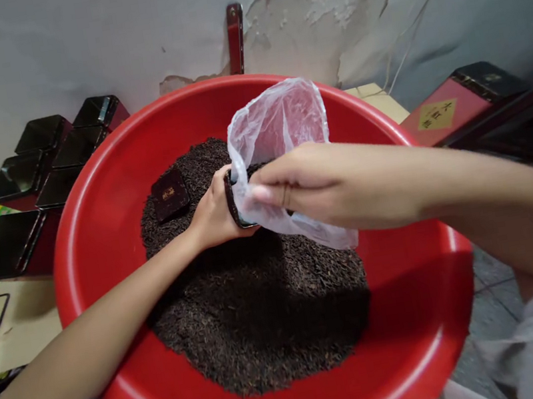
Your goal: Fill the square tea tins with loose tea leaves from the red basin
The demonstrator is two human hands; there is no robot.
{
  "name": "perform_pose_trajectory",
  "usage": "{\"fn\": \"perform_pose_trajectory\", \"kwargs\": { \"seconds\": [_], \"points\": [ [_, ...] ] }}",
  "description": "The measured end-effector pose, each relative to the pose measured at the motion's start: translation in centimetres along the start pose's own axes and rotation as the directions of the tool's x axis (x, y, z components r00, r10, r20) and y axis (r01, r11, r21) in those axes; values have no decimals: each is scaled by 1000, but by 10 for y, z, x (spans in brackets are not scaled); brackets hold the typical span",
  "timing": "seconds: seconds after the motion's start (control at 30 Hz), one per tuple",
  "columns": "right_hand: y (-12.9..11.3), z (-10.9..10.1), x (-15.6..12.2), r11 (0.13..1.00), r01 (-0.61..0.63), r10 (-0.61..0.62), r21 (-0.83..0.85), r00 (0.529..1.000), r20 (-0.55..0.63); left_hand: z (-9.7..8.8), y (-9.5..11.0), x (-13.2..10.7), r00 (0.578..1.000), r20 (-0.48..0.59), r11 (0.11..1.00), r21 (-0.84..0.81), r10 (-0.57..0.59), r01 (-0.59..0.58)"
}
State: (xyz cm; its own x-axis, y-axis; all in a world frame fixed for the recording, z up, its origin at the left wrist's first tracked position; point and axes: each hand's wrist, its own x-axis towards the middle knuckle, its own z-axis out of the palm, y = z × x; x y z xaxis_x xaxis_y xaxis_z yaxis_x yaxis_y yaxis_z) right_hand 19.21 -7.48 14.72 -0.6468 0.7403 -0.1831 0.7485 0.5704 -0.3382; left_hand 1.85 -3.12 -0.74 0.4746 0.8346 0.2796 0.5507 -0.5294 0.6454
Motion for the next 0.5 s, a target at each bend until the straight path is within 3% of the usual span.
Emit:
{"fn": "perform_pose_trajectory", "kwargs": {
  "seconds": [0.17, 0.27, 0.33, 0.43, 0.5],
  "points": [
    [14, -5, 20, 970, -182, 204, -159, 970, 134, -4, -1, -1, 999, 6, 995, 84, 46, -46],
    [23, 1, 30, 955, -232, 255, -187, 960, 114, -5, -6, -2, 992, -1, 987, 109, 123, -122],
    [24, 7, 31, 967, -221, 233, -129, 968, 91, -6, -12, -2, 988, -9, 981, 126, 152, -149],
    [20, 11, 26, 994, -111, 107, 24, 987, 122, -5, -22, -1, 984, 14, 971, 159, 177, -177],
    [17, 6, 20, 997, -72, 69, 27, 994, 86, -3, -28, -1, 983, 22, 969, 163, 185, -186]
  ]
}}
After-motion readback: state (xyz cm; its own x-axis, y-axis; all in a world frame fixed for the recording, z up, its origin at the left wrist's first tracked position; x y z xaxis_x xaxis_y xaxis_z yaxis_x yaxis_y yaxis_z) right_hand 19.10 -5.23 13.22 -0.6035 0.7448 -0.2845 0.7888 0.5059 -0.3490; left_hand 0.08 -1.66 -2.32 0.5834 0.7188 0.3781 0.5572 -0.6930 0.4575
